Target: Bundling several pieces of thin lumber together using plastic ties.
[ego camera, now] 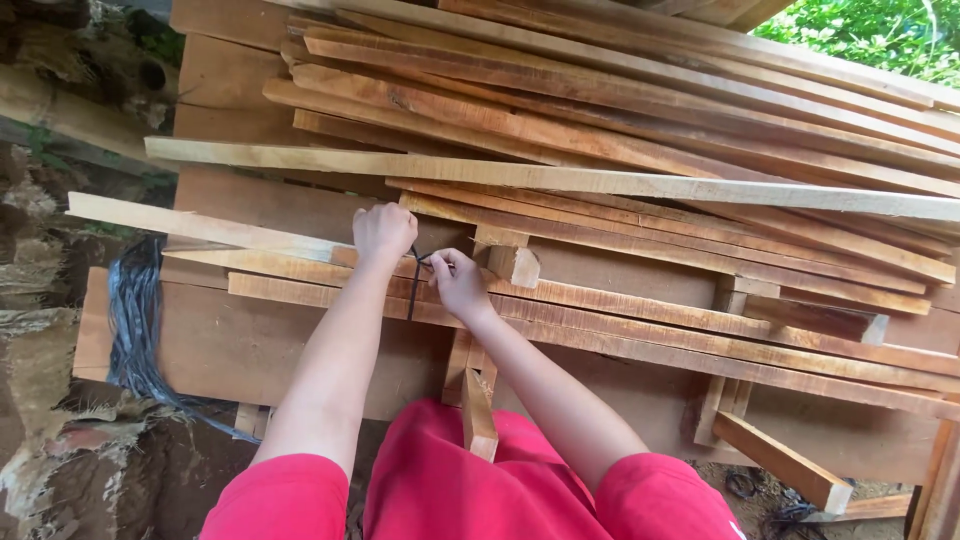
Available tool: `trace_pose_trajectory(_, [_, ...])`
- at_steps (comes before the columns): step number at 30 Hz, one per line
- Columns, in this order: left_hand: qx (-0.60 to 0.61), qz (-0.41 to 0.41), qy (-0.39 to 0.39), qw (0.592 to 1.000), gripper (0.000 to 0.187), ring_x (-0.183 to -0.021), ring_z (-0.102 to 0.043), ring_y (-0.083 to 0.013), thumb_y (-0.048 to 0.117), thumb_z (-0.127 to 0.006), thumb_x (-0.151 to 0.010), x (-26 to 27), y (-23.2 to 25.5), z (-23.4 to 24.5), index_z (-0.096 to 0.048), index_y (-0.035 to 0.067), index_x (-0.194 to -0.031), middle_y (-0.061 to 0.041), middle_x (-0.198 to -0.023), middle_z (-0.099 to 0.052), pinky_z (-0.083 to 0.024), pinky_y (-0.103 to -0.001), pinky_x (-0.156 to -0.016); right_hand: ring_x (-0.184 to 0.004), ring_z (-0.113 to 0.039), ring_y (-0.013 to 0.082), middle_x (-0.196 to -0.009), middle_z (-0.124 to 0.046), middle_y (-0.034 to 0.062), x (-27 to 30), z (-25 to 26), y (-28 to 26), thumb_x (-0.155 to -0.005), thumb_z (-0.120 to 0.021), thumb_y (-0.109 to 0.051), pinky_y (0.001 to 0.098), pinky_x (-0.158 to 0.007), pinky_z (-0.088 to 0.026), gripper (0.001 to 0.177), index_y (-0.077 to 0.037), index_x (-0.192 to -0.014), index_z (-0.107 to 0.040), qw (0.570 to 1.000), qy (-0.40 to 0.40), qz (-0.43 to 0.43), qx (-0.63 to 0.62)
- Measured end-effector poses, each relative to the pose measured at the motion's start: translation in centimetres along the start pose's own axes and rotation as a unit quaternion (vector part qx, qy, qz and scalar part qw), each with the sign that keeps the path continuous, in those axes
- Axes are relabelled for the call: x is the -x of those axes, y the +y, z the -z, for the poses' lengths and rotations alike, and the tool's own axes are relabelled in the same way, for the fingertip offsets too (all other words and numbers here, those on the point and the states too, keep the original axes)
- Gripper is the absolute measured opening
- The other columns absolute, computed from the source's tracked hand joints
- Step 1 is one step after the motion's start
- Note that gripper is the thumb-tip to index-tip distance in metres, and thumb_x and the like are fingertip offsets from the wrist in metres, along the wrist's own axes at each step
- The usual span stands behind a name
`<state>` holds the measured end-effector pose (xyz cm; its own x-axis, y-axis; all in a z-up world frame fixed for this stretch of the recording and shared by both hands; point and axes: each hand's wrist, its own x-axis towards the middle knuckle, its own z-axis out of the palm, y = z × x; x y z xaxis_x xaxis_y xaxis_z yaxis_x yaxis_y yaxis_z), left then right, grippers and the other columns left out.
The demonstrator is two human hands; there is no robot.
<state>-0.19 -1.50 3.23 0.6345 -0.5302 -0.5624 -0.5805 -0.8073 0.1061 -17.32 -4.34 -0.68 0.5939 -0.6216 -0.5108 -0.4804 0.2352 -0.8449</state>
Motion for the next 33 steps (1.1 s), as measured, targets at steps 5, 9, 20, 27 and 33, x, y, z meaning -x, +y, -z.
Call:
trace_pose_trajectory(5, [-0.019, 0.001, -0.005, 1.0, 0.046, -0.11, -0.074, -0.026, 0.029, -0.037, -0.094, 0.1, 0.0, -0.1, -0.082, 0.019, -0.1, -0.003, -0.104, -0.081, -0.044, -0.043, -0.099, -0.053, -0.067, 0.0126, -0.078, -0.074, 0.0073, 2.0, -0.1, -3.1, -0.103, -0.055, -0.022, 0.0184, -0.041, -0.051, 0.019, -0.013, -0.101, -0.072, 0.975, -0.003, -0.149, -0.166])
trace_pose_trajectory(9, [-0.021, 0.003, 0.002, 1.0, 0.046, -0.109, -0.074, -0.0258, 0.028, -0.037, -0.094, 0.5, 0.1, 0.6, -0.082, 0.018, -0.099, -0.003, -0.104, -0.081, -0.043, -0.042, -0.098, -0.075, -0.074, 0.0143, -0.1, -0.072, 0.0086, 3.2, 0.5, -5.0, -0.106, -0.05, -0.019, 0.0191, -0.046, -0.055, 0.023, -0.005, -0.107, -0.069, 0.964, -0.023, -0.148, -0.218])
trace_pose_trajectory(20, [-0.029, -0.019, 0.071, 0.997, 0.04, -0.096, -0.077, -0.0277, 0.027, -0.043, -0.095, -0.1, -0.2, -1.0, -0.082, 0.018, -0.087, -0.005, -0.09, -0.081, -0.043, -0.043, -0.089, -0.045, -0.066, 0.0156, -0.055, -0.065, 0.003, 3.1, 2.0, -2.8, -0.103, -0.053, -0.025, 0.0241, -0.044, -0.049, 0.028, -0.015, -0.084, -0.071, 0.993, -0.082, -0.086, 0.014])
trace_pose_trajectory(27, [-0.015, -0.069, 0.18, 0.981, 0.036, -0.083, -0.077, -0.0283, 0.029, -0.051, -0.096, 0.4, -0.6, -1.4, -0.08, 0.019, -0.078, -0.007, -0.075, -0.078, -0.042, -0.041, -0.085, -0.053, -0.065, 0.0103, -0.062, -0.072, 0.0019, 4.2, 2.3, -4.5, -0.1, -0.056, -0.029, 0.0204, -0.054, -0.05, 0.023, -0.017, -0.089, -0.073, 0.991, -0.082, -0.095, 0.05])
trace_pose_trajectory(33, [0.106, -0.154, 0.349, 0.918, 0.025, -0.099, -0.067, -0.0233, 0.049, -0.066, -0.096, 0.2, -3.4, -5.2, -0.061, 0.025, -0.098, 0.002, -0.092, -0.068, -0.043, -0.046, -0.092, -0.105, -0.071, 0.0323, -0.119, -0.068, 0.0095, 7.5, 5.3, -4.9, -0.094, -0.07, -0.024, 0.0413, -0.085, -0.057, 0.031, -0.008, -0.121, -0.07, 0.913, 0.012, 0.275, 0.302])
